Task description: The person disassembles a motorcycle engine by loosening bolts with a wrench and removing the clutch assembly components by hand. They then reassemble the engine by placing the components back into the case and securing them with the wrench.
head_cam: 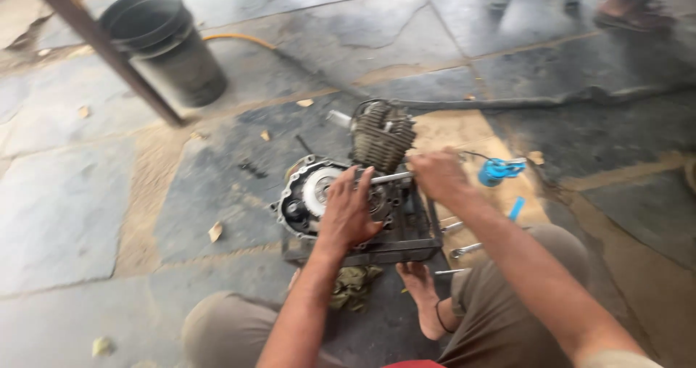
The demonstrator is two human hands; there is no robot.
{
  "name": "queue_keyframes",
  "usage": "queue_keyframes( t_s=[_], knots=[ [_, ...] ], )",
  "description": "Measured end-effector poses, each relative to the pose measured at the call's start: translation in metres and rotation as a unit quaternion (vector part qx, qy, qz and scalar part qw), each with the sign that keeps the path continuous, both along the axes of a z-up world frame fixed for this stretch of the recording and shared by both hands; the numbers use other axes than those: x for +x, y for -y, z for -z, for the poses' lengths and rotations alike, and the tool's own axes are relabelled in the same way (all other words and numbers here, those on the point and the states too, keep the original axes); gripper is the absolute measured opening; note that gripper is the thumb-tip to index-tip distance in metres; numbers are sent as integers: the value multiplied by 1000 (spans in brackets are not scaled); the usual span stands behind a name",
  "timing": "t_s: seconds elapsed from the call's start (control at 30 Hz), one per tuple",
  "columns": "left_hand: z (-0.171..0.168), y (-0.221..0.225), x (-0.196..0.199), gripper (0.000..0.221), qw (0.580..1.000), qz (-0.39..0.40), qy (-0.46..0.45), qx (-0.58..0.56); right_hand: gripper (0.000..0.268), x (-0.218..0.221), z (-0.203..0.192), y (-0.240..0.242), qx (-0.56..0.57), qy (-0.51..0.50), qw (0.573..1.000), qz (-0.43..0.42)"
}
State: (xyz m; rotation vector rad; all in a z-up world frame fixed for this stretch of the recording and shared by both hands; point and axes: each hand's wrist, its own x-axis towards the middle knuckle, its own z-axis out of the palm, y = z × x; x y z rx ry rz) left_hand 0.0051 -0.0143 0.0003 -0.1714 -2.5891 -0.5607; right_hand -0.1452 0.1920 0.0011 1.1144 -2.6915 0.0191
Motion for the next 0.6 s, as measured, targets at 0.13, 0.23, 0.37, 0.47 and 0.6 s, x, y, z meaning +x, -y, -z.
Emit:
queue_keyframes(
  t_s=[0.13, 0.23, 0.37, 0.47, 0.6],
  knots=[
    [1, -1, -2, 114, 1000, -2, 27, -12, 29, 31, -21, -12, -28, 122, 991, 38],
    [4, -1, -4, 116, 998, -2, 43, -42, 37, 62, 7, -14, -50, 267, 959, 79],
    [7, -1, -3, 115, 997, -8, 46, -54, 41, 92, 38, -13, -185, 422, 883, 86],
    [9, -2, -4, 114, 998, -10, 41, -51, 39, 93, 22, -12, -252, 555, 786, 102],
    [11, -1, -3, 113, 998, -15, 27, -49, 36, 99, 10, -8, -276, 652, 698, 110]
  ],
)
